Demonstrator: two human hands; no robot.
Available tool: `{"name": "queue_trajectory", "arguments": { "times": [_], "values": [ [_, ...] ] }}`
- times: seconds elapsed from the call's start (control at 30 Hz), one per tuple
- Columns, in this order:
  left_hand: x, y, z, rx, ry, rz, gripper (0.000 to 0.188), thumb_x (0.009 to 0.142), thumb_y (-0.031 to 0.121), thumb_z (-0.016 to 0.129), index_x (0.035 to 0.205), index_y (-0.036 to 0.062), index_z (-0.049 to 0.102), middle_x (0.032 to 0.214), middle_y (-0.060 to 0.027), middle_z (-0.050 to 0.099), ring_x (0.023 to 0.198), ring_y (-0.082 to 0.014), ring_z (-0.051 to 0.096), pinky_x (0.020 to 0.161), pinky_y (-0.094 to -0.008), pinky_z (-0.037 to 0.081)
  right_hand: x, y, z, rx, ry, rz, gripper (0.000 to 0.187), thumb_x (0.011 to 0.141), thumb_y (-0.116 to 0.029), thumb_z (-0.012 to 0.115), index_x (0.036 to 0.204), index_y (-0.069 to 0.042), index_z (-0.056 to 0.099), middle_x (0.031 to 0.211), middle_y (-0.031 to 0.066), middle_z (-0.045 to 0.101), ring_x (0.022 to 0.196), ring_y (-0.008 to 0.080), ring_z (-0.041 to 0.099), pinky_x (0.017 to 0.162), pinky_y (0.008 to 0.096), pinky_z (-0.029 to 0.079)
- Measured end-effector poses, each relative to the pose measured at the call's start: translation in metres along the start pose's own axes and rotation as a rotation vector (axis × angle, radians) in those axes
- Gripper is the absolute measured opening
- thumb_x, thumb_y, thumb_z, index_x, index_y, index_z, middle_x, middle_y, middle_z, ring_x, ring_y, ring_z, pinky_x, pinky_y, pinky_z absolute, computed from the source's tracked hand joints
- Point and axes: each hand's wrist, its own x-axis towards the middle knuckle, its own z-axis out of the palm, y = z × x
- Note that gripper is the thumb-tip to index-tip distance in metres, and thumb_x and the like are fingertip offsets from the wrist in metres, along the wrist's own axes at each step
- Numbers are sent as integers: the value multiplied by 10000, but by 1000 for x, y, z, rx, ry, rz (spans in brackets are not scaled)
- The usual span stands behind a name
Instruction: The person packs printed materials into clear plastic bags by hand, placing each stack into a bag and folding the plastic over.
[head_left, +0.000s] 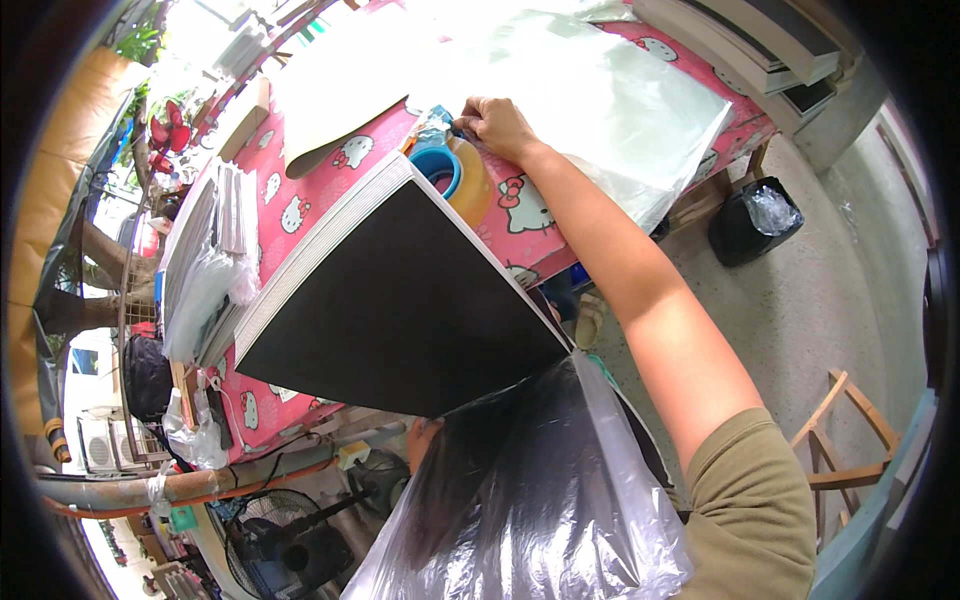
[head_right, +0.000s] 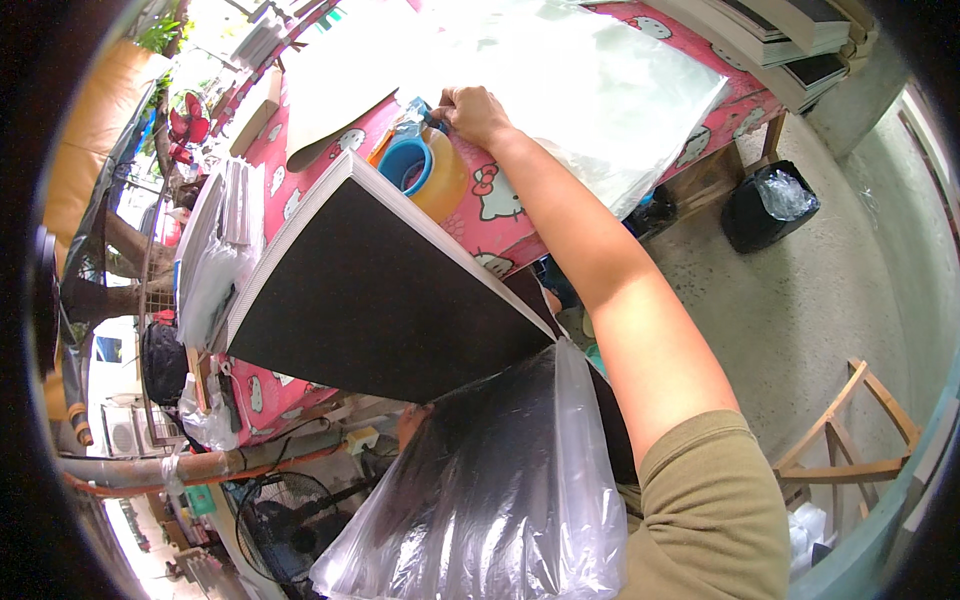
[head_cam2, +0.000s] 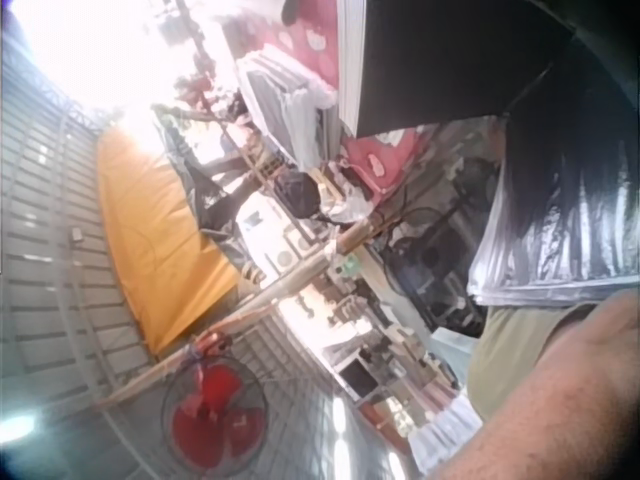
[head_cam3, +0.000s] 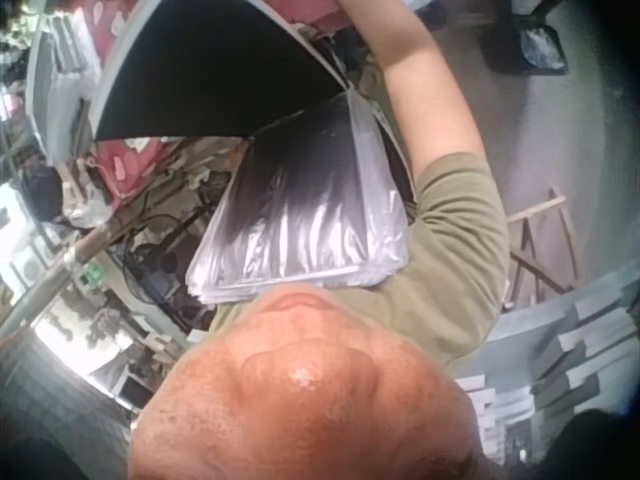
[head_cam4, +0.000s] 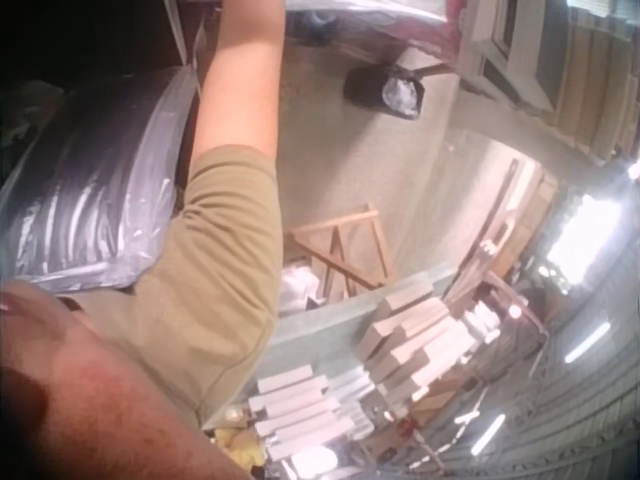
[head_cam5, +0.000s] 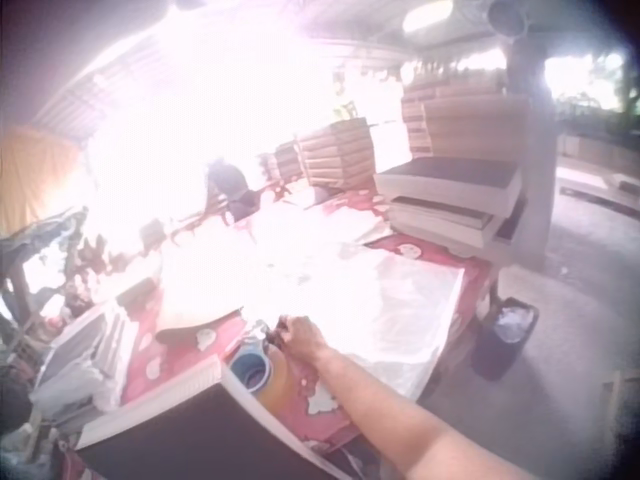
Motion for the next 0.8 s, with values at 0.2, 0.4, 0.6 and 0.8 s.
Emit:
{"name": "queue_trajectory", "arguments": {
  "times": [0.2,0.4,0.6,0.8],
  "values": [
    [-6,-12,-86,702,161,372,214,770,165,536,921,19,568,792,-67,584,697,-161,540,623,-282,425,2,5,1,-59,-82,8,232,754,-134,573,953,-15,591,816,150,623,656,176,580,601,282,451],
    [-87,209,-205,815,796,924,190,799,141,560,947,21,553,829,-38,556,627,-94,488,552,-212,411,4,10,-12,445,-196,170,572,715,-117,564,1250,-51,373,1093,169,532,792,122,549,658,224,459],
    [-107,419,-6,1409,508,1461,248,835,130,459,976,-63,525,993,-133,532,922,-207,523,806,-276,397,3,7,-15,510,-229,203,548,691,-252,589,1184,-51,462,1092,116,533,843,158,539,704,262,459],
    [28,445,161,1579,70,1412,431,712,274,621,984,-52,549,895,-224,572,820,-309,573,745,-374,434,8,9,-13,502,-124,290,385,672,-194,607,1011,-14,577,871,112,622,758,163,592,636,272,496]
  ]
}}
